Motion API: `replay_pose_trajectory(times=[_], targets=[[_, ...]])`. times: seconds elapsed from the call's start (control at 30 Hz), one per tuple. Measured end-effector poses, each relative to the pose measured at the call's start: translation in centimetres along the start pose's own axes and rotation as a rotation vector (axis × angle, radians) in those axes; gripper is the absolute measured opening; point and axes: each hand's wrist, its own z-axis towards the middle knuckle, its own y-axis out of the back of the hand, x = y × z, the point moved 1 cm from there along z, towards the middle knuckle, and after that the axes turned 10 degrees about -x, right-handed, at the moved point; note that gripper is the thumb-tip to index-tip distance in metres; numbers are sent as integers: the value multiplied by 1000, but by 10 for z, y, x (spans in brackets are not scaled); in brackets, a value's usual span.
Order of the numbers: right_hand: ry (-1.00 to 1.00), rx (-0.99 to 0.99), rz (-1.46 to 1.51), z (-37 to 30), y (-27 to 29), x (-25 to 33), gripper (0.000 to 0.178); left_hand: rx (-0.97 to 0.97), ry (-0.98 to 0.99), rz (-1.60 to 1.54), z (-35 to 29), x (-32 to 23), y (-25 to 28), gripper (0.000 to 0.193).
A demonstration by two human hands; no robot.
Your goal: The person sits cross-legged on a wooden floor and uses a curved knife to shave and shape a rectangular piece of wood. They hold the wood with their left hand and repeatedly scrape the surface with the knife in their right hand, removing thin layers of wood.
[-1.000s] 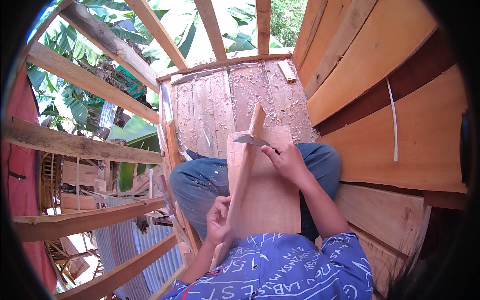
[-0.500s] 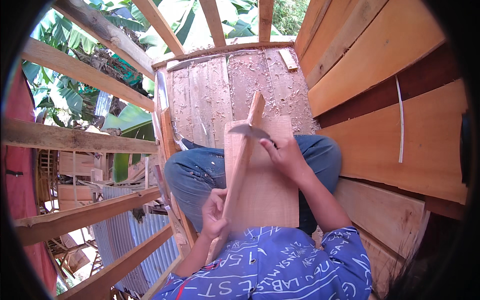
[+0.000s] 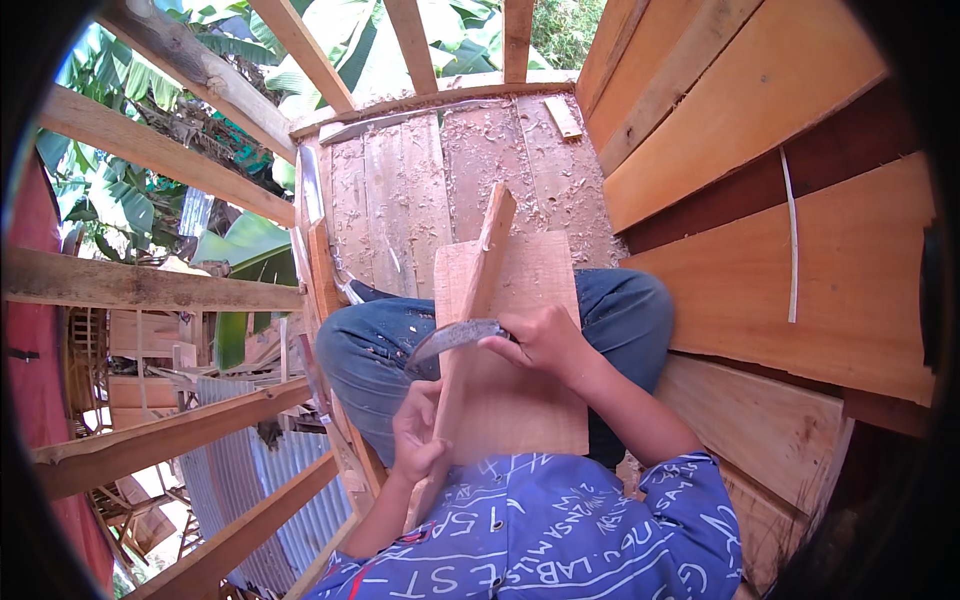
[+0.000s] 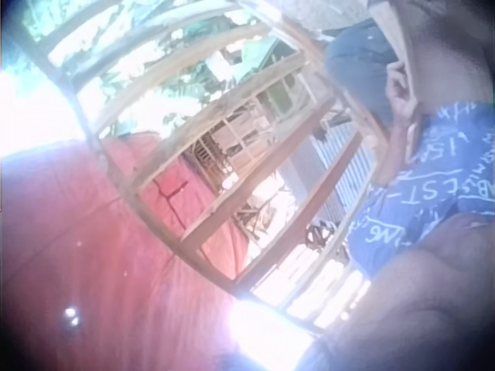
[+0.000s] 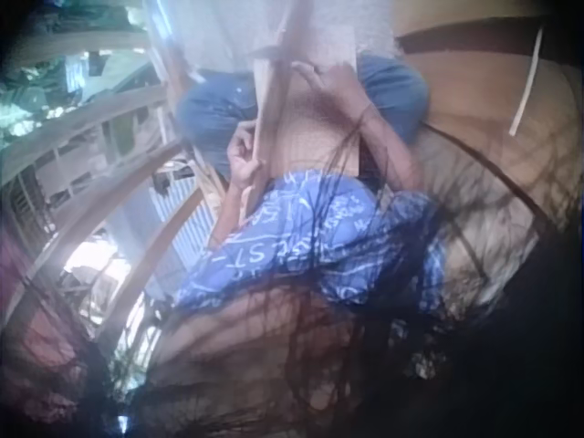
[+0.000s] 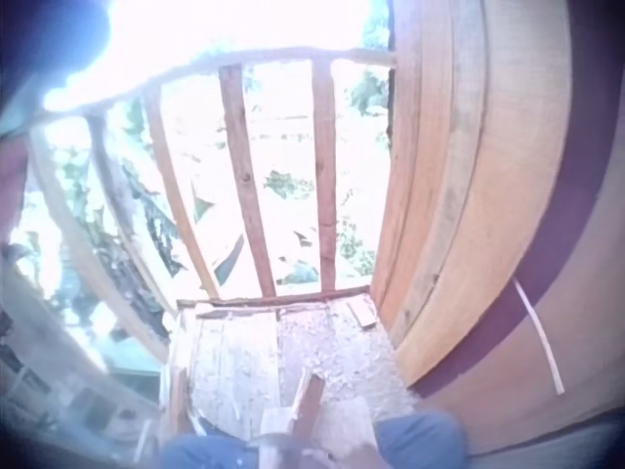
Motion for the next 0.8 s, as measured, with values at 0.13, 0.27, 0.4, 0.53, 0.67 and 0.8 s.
replay_pose_trajectory(times=[0.13, 0.27, 0.4, 0.53, 0.67, 0.8], targets=[[-175, -143, 50, 18, 7, -17, 49, 2, -6, -28, -2, 3, -4, 35], [-51, -38, 70, -5, -10, -2, 51, 2, 14, -29, -4, 2, 2, 36], [-253, -101, 85, 17, 7, -19, 48, -3, -21, 4, -2, 1, -2, 38], [-63, -86, 61, 1, -3, 1, 50, -11, -4, 14, -2, -1, -1, 39], [-346, -108, 122, 23, 20, -15, 48, -18, -33, 22, 4, 1, -3, 40], [-183, -95, 80, -2, 4, 4, 44, -24, -31, 48, -3, 5, -4, 41]])
